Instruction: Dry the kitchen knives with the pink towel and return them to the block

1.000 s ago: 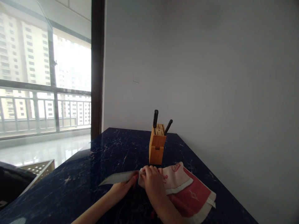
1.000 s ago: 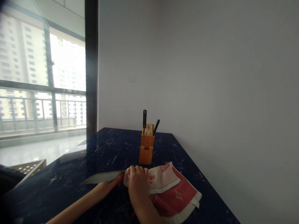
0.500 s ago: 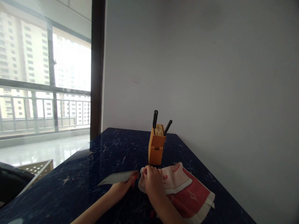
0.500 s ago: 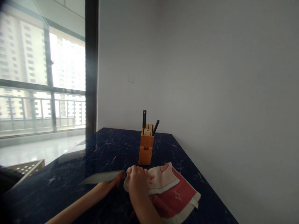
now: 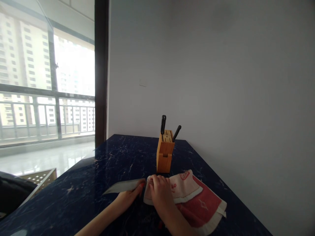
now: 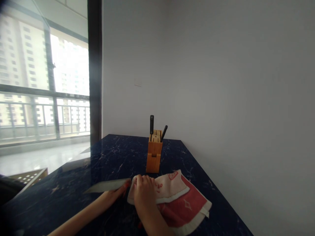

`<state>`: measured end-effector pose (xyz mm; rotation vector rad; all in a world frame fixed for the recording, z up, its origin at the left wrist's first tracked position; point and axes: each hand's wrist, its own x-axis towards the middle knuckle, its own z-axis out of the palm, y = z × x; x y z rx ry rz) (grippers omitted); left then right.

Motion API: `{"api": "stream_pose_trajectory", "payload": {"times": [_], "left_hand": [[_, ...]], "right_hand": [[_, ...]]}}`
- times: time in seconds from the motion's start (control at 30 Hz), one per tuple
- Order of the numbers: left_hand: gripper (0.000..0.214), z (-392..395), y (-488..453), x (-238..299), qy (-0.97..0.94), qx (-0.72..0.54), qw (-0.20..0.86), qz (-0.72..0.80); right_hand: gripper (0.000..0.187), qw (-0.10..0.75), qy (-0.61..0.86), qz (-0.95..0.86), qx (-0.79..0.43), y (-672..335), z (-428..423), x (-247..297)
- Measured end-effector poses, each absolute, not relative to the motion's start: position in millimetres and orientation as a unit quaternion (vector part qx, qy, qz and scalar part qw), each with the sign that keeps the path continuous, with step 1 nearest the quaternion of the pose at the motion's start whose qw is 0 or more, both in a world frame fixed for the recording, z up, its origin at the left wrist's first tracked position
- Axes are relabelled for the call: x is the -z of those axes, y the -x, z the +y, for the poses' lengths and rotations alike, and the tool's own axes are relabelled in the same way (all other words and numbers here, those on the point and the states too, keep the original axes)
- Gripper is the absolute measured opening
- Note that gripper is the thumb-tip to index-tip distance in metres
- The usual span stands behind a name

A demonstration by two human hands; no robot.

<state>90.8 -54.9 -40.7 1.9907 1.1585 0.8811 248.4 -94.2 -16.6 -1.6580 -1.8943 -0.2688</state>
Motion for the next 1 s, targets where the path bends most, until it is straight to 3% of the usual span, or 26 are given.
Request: {"api": "stream_pose_trajectory", "payload": {"times": [0.3,0.57,1.0], "left_hand": [[0.048,-51,-90,46,-0.774,-0.316,0.313,0.450],[0.038,-57,-90,37,-0.776,-0.329,0.321,0.431],[0.041,-58,-90,35,-0.775,-0.315,0.332,0.435]], "right_hand": [[0.023,0.293,0.633,-0.714,0.068,-259,-91,14],[0.023,0.294,0.620,-0.721,0.099,-251,-90,17],[0.021,0.293,0.619,-0.722,0.096,-255,-85,19]]}}
